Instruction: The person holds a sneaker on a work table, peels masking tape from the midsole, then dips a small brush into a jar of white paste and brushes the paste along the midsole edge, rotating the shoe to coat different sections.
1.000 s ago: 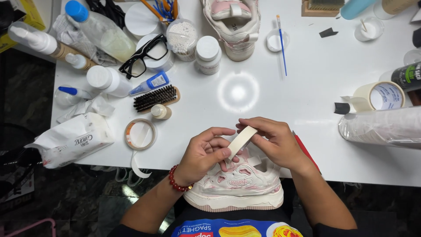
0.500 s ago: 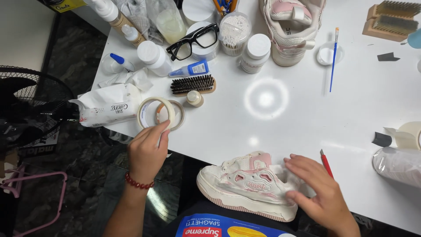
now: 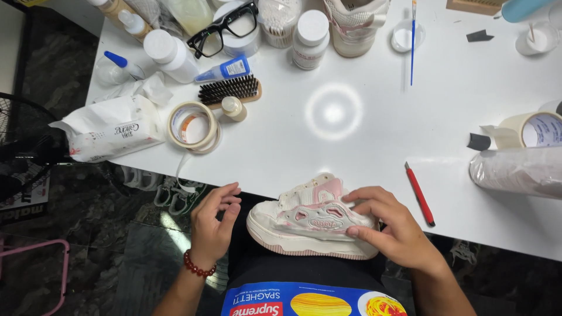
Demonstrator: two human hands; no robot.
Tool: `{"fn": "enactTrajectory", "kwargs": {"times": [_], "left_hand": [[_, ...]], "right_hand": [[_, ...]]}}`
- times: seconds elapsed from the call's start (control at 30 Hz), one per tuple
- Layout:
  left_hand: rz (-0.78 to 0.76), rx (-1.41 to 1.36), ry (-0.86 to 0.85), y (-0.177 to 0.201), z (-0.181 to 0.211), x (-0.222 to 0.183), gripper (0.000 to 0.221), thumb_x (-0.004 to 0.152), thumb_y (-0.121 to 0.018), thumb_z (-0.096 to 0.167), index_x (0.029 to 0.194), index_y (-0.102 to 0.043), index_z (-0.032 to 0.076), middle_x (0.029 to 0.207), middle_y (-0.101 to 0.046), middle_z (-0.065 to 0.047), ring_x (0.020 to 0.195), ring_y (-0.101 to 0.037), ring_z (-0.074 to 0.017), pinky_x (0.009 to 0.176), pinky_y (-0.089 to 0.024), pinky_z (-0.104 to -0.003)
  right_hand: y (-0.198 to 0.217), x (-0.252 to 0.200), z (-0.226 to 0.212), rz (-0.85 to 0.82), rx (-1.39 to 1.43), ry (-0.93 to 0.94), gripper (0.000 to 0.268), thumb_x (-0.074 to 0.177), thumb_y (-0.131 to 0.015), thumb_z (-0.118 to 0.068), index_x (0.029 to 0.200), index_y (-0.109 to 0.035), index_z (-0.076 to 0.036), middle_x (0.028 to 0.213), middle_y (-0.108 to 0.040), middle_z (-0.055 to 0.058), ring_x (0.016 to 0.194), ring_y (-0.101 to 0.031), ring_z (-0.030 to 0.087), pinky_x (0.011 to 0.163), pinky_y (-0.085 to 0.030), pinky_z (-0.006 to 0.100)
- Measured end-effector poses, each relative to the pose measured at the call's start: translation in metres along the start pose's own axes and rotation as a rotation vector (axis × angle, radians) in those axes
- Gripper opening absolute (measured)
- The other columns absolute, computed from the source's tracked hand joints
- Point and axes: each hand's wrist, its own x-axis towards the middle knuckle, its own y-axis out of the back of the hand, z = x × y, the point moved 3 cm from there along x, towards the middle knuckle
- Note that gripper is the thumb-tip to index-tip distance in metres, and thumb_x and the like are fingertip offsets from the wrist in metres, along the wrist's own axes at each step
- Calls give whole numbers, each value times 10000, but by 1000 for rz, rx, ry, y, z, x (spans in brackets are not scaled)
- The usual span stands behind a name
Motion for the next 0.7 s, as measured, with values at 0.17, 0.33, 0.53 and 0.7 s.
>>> {"fn": "enactTrajectory", "kwargs": {"times": [0.17, 0.33, 0.53, 0.7], "left_hand": [[-157, -475, -108, -32, 12, -33, 830, 946, -580, 538, 1547, -358, 9, 1492, -520, -243, 1318, -585, -268, 1103, -474, -365], [-172, -380, -321, -41, 65, -27, 949, 841, -820, 313, 1549, -278, -11, 1508, -439, -227, 1359, -517, -287, 1146, -443, -398], [-50, -82, -621, -47, 91, -18, 831, 780, -858, 205, 1472, -439, 17, 1421, -502, -150, 1315, -564, -251, 1140, -489, -384], [-18, -393, -716, -62, 72, -6, 712, 971, -806, 377, 1442, -431, -3, 1401, -492, -163, 1302, -580, -253, 1122, -538, -367]], "right_hand": [[3, -13, -4, 35, 297, 41, 183, 803, -794, -95, 956, -738, -11, 1332, -647, 142, 1138, -621, 250, 882, -479, 325], [10, -34, -10, 234, 314, 266, 180, 810, -764, -69, 965, -684, -25, 1400, -576, 173, 1424, -496, 310, 1182, -377, 411], [8, -56, 5, 439, 252, 446, 196, 891, -758, -114, 1067, -676, -86, 1553, -430, 143, 1604, -275, 314, 1374, -254, 484], [-7, -68, 26, 556, 127, 458, 211, 910, -744, -73, 1105, -684, -128, 1751, -54, 109, 1677, -44, 350, 1388, -134, 489]]}}
